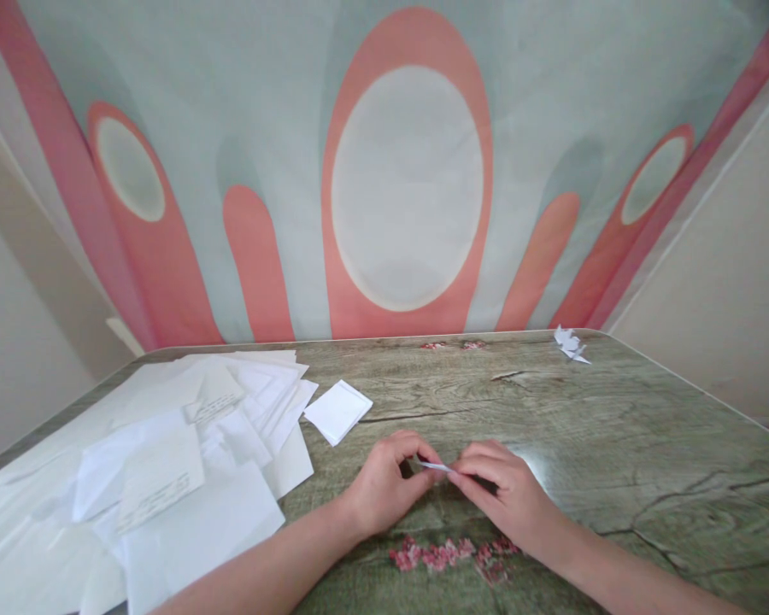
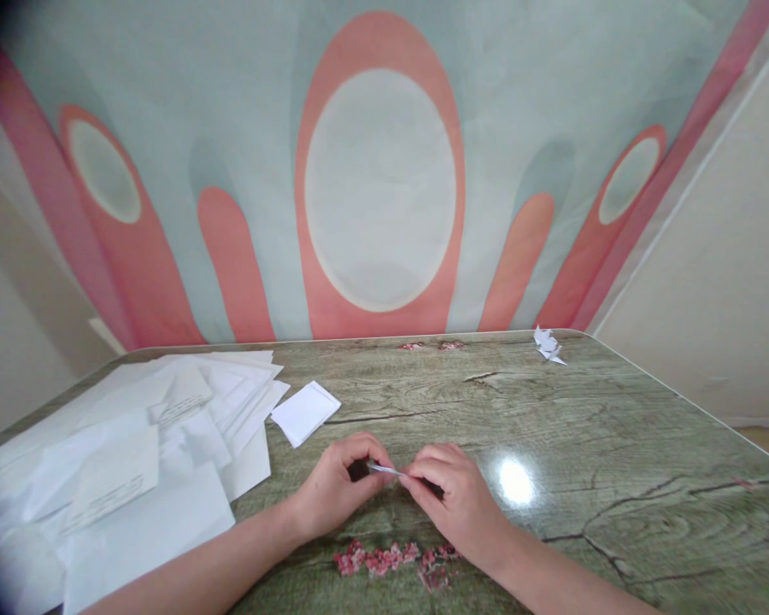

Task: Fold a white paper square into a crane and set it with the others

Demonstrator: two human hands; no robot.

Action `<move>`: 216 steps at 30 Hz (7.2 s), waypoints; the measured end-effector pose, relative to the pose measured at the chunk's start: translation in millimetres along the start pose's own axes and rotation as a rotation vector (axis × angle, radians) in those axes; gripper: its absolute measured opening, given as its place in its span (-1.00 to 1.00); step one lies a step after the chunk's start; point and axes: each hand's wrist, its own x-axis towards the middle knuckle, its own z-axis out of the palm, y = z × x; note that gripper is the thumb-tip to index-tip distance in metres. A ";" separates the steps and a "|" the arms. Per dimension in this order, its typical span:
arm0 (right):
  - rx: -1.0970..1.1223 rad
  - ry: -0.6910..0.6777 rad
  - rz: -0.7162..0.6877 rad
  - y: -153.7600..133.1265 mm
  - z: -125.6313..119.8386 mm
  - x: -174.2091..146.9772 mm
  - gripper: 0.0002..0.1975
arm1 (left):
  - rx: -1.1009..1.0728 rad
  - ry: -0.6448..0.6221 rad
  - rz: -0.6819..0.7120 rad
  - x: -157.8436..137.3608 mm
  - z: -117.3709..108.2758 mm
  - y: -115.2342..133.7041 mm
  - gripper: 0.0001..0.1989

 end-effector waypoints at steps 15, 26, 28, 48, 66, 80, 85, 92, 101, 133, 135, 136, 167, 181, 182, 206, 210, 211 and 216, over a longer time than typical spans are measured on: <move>-0.201 0.110 -0.228 3.9 0.2 -1.7 -0.88 | 0.427 -0.044 0.376 -3.0 -13.1 2.3 -0.87; -0.408 0.040 -0.236 17.4 -5.0 5.7 -0.83 | 0.525 -0.073 0.339 -1.8 -13.4 4.0 -0.81; -0.428 0.011 -0.225 17.8 -3.0 6.5 -0.83 | 0.535 -0.117 0.317 -0.4 -13.2 2.1 -0.83; -0.216 -0.080 -0.092 12.3 0.0 1.9 -0.89 | 0.508 -0.181 0.229 -0.4 -9.5 -3.1 -0.81; 0.037 -0.101 0.088 14.2 0.2 8.0 -0.98 | 0.370 -0.089 0.061 3.6 -5.3 -5.5 -0.88; 0.044 -0.103 0.110 8.4 0.0 9.6 -0.91 | 0.471 -0.106 0.079 2.7 -5.0 1.8 -0.86; 0.039 -0.109 0.124 10.1 2.2 10.2 -0.93 | 0.434 -0.090 0.063 3.5 -3.8 1.2 -0.86; 0.044 -0.114 0.141 12.8 4.6 11.2 -0.93 | 0.397 -0.073 0.056 4.2 -2.8 -2.0 -0.86; 0.038 -0.119 0.152 12.4 3.7 13.5 -0.90 | 0.391 -0.071 0.045 5.2 -2.7 -1.2 -0.86; -0.010 -0.089 0.160 12.4 6.1 14.8 -0.94 | 0.394 -0.032 0.031 5.3 2.4 -4.6 -0.91; -0.010 -0.095 0.156 11.6 5.8 14.8 -0.94 | 0.400 -0.045 0.046 5.4 1.7 -4.4 -0.90; -0.007 -0.098 0.151 11.1 5.5 14.7 -0.94 | 0.402 -0.051 0.052 5.4 1.3 -4.2 -0.89; -0.303 -0.249 -0.191 13.7 -1.4 -5.2 -0.67 | 0.668 -0.180 0.217 -3.3 -1.8 3.8 -0.80; -0.309 -0.257 -0.168 11.6 -3.1 -4.2 -0.71 | 0.920 -0.271 0.197 -11.7 5.6 22.8 -0.74; -0.310 -0.255 -0.171 11.5 -3.1 -4.0 -0.72 | 0.935 -0.264 0.203 -12.0 5.7 23.2 -0.73; -0.399 -0.373 -0.160 4.3 -17.3 -1.1 -0.68 | 1.080 -0.284 0.182 -13.9 -0.1 31.8 -0.69; -0.400 -0.359 -0.188 10.2 -16.3 -3.7 -0.67 | 1.069 -0.335 0.229 -14.3 0.7 28.9 -0.73; -0.396 -0.346 -0.196 13.0 -15.9 -4.4 -0.67 | 1.069 -0.346 0.241 -14.7 1.1 27.9 -0.73; -0.296 -0.201 -0.190 33.7 -19.4 -5.1 -0.68 | 1.081 -0.357 0.245 -17.2 0.4 22.8 -0.66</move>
